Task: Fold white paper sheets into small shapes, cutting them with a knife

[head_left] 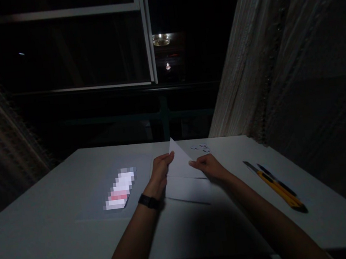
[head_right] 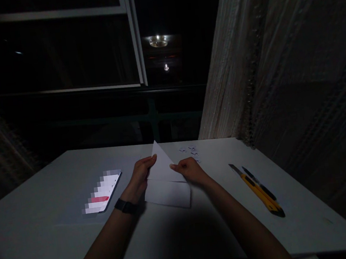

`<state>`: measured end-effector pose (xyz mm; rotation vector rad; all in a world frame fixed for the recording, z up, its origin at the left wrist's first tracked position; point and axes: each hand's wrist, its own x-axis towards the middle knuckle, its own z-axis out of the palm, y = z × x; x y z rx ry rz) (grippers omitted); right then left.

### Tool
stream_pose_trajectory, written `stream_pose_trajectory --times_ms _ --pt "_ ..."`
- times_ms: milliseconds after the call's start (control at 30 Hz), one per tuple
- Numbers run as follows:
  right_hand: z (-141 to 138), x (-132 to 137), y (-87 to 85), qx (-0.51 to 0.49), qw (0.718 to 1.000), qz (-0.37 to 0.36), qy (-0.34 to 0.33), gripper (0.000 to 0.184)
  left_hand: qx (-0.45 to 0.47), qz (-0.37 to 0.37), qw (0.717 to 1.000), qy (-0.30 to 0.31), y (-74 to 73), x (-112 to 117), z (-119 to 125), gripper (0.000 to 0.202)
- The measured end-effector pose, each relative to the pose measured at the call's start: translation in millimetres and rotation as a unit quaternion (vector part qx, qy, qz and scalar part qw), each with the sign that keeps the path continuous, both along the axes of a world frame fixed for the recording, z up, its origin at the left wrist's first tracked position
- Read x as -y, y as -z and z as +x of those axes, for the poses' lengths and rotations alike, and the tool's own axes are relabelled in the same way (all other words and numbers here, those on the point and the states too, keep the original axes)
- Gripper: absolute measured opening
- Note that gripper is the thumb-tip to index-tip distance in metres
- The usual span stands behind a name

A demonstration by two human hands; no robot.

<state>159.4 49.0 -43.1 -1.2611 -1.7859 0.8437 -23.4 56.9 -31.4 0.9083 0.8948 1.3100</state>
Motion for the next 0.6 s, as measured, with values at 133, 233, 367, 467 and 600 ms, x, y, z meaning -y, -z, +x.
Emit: stream_pose_trajectory --times_ms 133,233,367,467,600 --pt "1.3 -1.7 0.1 0.023 1.0 0.008 -0.019 0.049 -0.01 -0.004 1.0 -0.01 0.1 -1.2 -2.4 0.035" --pt "3.5 -3.2 0.9 0.018 0.998 -0.008 -0.058 0.049 -0.014 -0.006 1.0 -0.019 0.1 -3.0 -5.0 0.035" --pt "5.0 -3.9 2.0 0.027 0.997 -0.016 -0.072 0.048 -0.009 -0.011 1.0 -0.012 -0.6 -4.7 -8.2 0.034" --pt "3.8 -3.1 2.7 0.041 0.997 -0.02 -0.067 0.052 -0.005 -0.008 1.0 -0.018 -1.4 -4.7 -9.9 0.034" --pt "2.4 -1.2 2.4 0.022 0.996 -0.039 -0.071 0.051 -0.004 -0.005 1.0 -0.026 -1.7 -5.2 -12.2 0.036"
